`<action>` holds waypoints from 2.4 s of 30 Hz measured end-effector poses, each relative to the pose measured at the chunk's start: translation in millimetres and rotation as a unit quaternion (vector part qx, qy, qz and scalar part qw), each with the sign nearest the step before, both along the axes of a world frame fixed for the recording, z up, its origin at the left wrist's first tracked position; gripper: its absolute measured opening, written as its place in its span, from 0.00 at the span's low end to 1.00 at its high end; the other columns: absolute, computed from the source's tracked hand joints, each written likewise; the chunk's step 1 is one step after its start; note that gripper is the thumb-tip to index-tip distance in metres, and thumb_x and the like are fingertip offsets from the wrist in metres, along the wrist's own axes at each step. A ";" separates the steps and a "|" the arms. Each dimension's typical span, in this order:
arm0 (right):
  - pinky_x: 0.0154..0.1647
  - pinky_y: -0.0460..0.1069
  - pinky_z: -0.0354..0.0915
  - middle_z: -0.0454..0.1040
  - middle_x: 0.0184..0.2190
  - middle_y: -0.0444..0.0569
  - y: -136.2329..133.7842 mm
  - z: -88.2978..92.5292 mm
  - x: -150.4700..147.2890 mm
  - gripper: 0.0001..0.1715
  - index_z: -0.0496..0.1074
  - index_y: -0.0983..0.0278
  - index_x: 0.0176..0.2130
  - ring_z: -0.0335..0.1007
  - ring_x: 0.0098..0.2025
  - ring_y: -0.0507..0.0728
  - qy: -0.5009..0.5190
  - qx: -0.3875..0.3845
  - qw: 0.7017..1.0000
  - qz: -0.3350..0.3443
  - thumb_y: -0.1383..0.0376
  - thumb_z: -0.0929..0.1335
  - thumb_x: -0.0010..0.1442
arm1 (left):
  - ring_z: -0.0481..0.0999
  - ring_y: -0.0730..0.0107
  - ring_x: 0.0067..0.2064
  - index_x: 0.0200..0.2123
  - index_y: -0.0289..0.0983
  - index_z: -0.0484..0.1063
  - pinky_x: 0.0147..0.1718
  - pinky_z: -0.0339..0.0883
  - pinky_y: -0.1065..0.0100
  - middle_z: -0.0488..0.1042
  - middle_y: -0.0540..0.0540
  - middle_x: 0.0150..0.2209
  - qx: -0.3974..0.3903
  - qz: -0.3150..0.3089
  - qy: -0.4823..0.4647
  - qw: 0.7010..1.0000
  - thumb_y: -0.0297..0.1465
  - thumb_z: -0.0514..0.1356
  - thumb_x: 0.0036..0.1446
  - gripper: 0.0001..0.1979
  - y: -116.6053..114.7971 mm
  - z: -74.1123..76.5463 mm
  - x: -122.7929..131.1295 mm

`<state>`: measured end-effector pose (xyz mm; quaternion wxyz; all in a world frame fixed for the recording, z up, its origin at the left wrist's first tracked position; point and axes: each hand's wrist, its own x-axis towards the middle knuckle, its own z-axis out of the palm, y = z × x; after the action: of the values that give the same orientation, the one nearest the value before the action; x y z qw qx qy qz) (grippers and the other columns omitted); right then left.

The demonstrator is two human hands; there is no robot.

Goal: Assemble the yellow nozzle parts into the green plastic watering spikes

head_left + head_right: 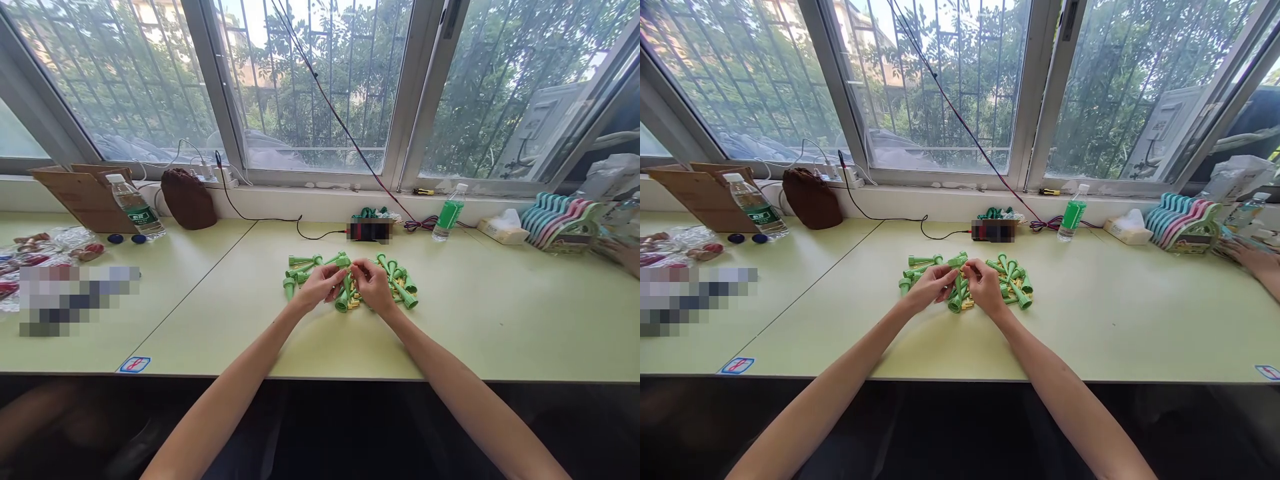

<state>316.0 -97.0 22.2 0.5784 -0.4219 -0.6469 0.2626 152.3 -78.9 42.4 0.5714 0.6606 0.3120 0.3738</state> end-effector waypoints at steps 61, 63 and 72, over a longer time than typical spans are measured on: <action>0.24 0.47 0.53 0.62 0.17 0.41 -5.6 6.6 -8.5 0.26 0.63 0.62 0.23 0.54 0.20 0.50 -0.092 0.028 0.994 -0.048 0.49 0.61 0.66 | 0.54 0.85 0.14 0.29 0.34 0.68 0.12 0.39 0.75 0.65 0.52 0.19 -0.158 0.015 -0.030 0.987 0.45 0.66 0.51 0.20 1.2 4.2 3.3; 0.24 0.47 0.53 0.61 0.17 0.41 -5.6 6.9 -8.3 0.26 0.63 0.62 0.23 0.54 0.21 0.50 -0.094 0.029 0.994 -0.052 0.49 0.61 0.66 | 0.53 0.84 0.14 0.29 0.34 0.69 0.12 0.39 0.74 0.66 0.52 0.18 -0.144 0.036 -0.033 0.988 0.47 0.66 0.50 0.20 0.7 5.1 4.5; 0.23 0.47 0.51 0.59 0.17 0.40 -7.1 9.3 -8.7 0.23 0.63 0.62 0.23 0.52 0.20 0.50 -0.084 0.043 0.994 -0.053 0.54 0.61 0.66 | 0.53 0.84 0.15 0.33 0.35 0.69 0.13 0.43 0.74 0.68 0.52 0.19 -0.082 0.080 -0.006 0.993 0.52 0.65 0.47 0.25 1.9 3.5 5.5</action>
<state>307.3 -104.1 31.5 0.5525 -0.4510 -0.6806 0.1675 157.8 -77.0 46.0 0.5935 0.5821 0.3904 0.3956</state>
